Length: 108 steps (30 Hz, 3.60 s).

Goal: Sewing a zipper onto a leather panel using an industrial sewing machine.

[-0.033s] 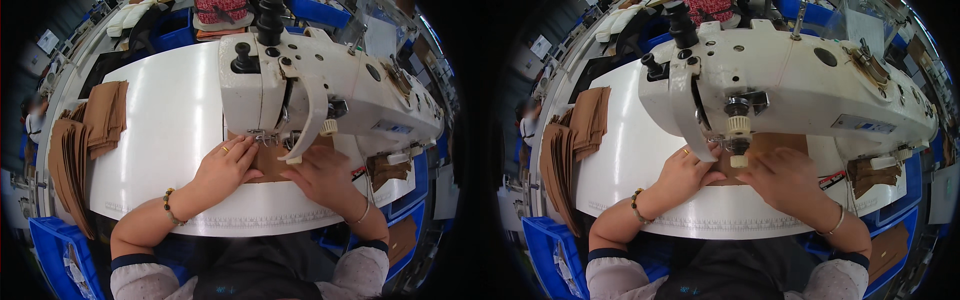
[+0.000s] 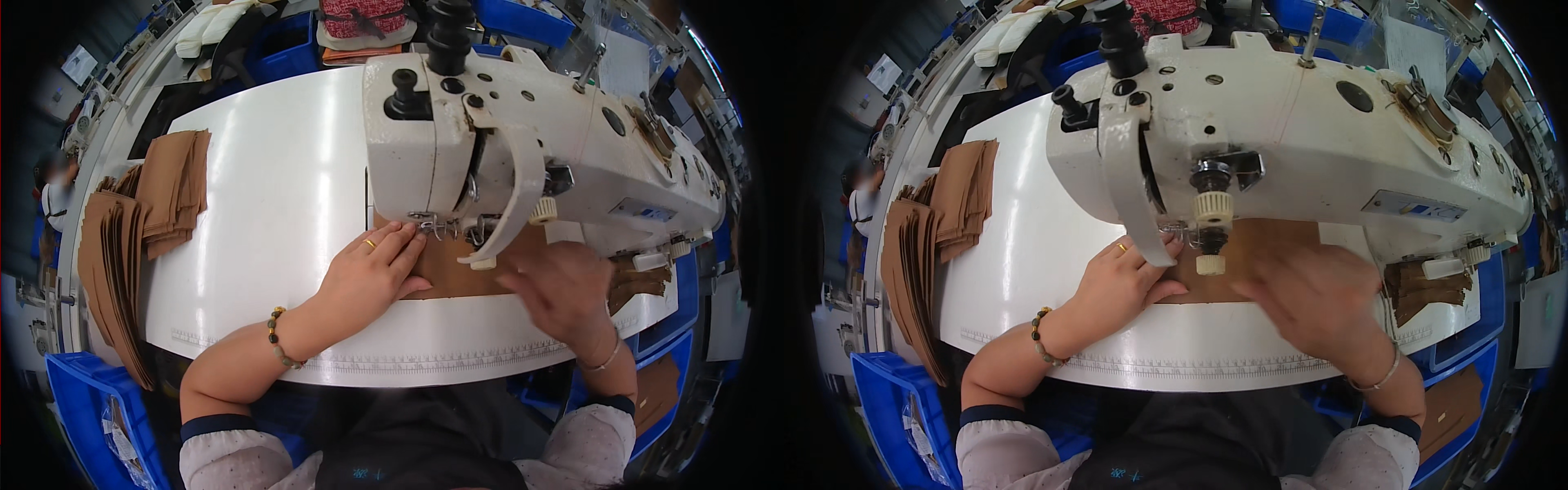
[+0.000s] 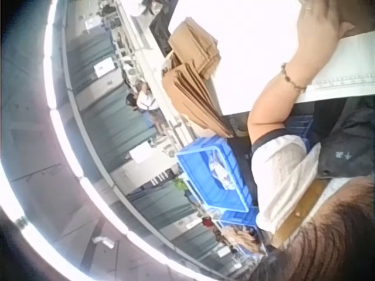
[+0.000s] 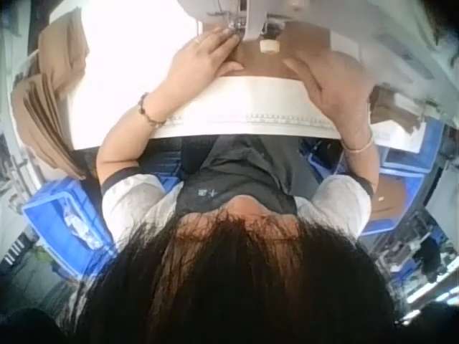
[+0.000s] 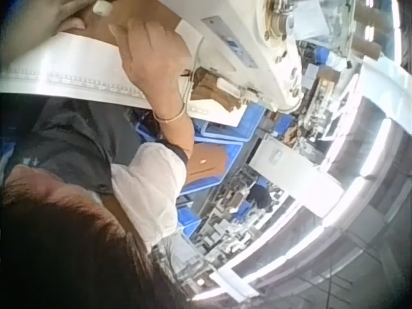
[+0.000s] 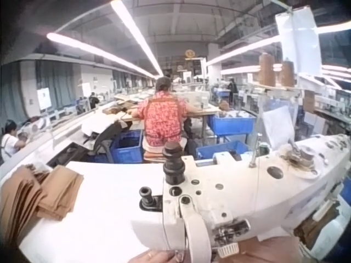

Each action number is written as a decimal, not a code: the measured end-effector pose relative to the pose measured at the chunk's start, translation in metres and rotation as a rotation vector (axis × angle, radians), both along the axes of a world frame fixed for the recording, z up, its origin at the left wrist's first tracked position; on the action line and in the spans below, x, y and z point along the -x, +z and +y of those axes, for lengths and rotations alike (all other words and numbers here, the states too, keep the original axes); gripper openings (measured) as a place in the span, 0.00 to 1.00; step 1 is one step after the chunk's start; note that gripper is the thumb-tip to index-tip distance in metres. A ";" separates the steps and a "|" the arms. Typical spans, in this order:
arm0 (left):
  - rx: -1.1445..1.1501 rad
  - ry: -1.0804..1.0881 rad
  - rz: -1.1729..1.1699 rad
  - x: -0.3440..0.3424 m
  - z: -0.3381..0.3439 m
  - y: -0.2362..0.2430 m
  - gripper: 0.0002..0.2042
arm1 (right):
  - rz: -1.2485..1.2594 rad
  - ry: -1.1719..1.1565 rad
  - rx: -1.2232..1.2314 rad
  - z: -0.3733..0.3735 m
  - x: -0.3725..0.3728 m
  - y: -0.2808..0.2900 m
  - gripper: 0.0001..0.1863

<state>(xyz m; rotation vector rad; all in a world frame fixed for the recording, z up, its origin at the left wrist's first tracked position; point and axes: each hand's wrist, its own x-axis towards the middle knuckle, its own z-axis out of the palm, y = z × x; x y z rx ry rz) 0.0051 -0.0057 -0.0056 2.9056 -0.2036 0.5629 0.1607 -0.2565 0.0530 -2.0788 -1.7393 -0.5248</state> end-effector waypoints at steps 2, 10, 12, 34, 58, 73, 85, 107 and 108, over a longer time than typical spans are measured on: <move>0.011 0.000 -0.010 0.000 0.001 0.000 0.29 | -0.076 -0.246 -0.421 -0.071 -0.042 0.038 0.12; 0.001 0.000 0.016 -0.001 -0.001 0.003 0.29 | 0.335 -1.252 -0.256 -0.320 -0.360 0.106 0.29; 0.006 0.001 0.023 -0.001 -0.002 0.002 0.30 | 0.549 -1.030 -0.526 -0.346 -0.354 0.077 0.29; 0.030 0.054 0.081 -0.005 -0.005 0.010 0.27 | 0.758 -0.650 -1.264 -0.325 -0.284 -0.044 0.33; -0.162 -0.114 -0.135 -0.009 -0.031 0.017 0.24 | -0.038 -0.769 -0.771 -0.217 -0.106 -0.011 0.11; -0.054 -0.148 0.093 -0.007 -0.083 0.013 0.40 | -0.208 -0.379 0.064 -0.133 0.006 -0.045 0.15; -0.023 -0.218 0.103 0.057 -0.034 0.026 0.30 | -0.138 -0.537 -0.037 -0.111 0.007 -0.013 0.06; -0.036 0.025 0.174 0.020 -0.013 0.017 0.41 | 0.136 0.109 0.165 0.057 0.017 -0.049 0.31; -0.041 0.029 0.172 0.020 -0.013 0.017 0.41 | 0.141 0.110 0.162 0.057 0.017 -0.050 0.31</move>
